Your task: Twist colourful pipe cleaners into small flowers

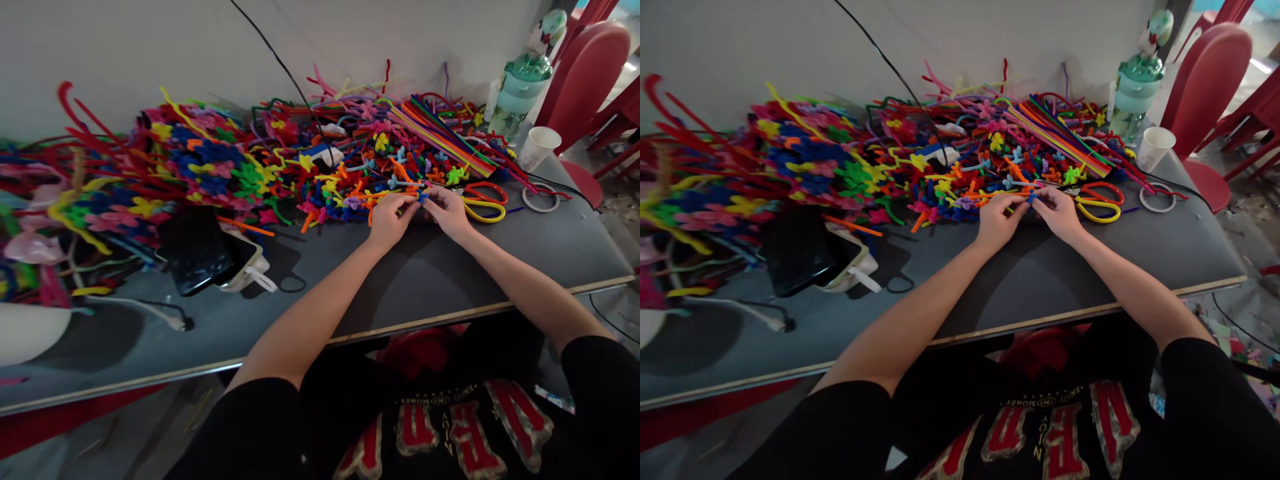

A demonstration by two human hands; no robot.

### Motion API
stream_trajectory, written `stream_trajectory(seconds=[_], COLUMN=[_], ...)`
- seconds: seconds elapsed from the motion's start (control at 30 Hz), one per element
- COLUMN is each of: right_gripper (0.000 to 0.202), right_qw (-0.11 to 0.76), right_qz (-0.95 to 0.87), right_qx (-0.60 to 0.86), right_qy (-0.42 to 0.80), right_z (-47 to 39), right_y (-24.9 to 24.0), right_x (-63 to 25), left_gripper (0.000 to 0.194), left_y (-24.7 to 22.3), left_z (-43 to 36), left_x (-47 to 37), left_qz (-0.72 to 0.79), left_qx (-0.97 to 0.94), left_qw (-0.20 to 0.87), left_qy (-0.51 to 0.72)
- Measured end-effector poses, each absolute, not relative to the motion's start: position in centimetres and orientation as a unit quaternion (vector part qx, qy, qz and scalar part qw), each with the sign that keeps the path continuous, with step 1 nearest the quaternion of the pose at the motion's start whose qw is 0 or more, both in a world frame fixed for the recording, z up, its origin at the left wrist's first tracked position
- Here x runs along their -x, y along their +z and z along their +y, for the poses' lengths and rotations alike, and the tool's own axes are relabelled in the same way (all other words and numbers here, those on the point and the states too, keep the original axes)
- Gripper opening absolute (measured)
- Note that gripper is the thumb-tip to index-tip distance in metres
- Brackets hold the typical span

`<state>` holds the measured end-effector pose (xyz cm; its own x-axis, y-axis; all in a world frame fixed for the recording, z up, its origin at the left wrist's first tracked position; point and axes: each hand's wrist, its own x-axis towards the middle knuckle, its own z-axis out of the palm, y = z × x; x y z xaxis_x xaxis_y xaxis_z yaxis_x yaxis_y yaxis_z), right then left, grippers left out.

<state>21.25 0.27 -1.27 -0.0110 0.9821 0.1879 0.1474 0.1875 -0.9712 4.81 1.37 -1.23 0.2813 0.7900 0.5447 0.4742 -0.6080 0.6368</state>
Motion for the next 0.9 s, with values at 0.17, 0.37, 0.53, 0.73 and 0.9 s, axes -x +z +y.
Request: stream_trajectory(seconds=[0.17,0.37,0.53,0.73,0.9], right_gripper=[0.02,0.019,0.023,0.035,0.042], right_qw=[0.51,0.501,0.495,0.482,0.501], right_qz=[-0.609,-0.631,-0.615,-0.609,-0.611], right_qx=[0.534,0.542,0.531,0.507,0.474], right_qy=[0.289,0.241,0.309,0.373,0.39], right_z=[0.1,-0.5,0.5,1.3,0.8], right_y=[-0.8,-0.2,-0.7,-1.3,-1.0], right_x=[-21.3,-21.5,-21.8,-22.1,-22.2], left_gripper=[0.042,0.03,0.021,0.017,0.022], left_y=[-0.7,-1.1,-1.4,-1.7,-1.7], left_z=[1.1,1.6,2.4,3.1,2.3], left_x=[-4.8,-4.8,-4.8,-4.9,-5.2], left_qz=[0.427,0.416,0.422,0.4,0.359], left_qx=[-0.758,-0.763,-0.768,-0.734,-0.663], left_qw=[0.196,0.205,0.228,0.353,0.483], left_qy=[0.453,0.45,0.425,0.42,0.445])
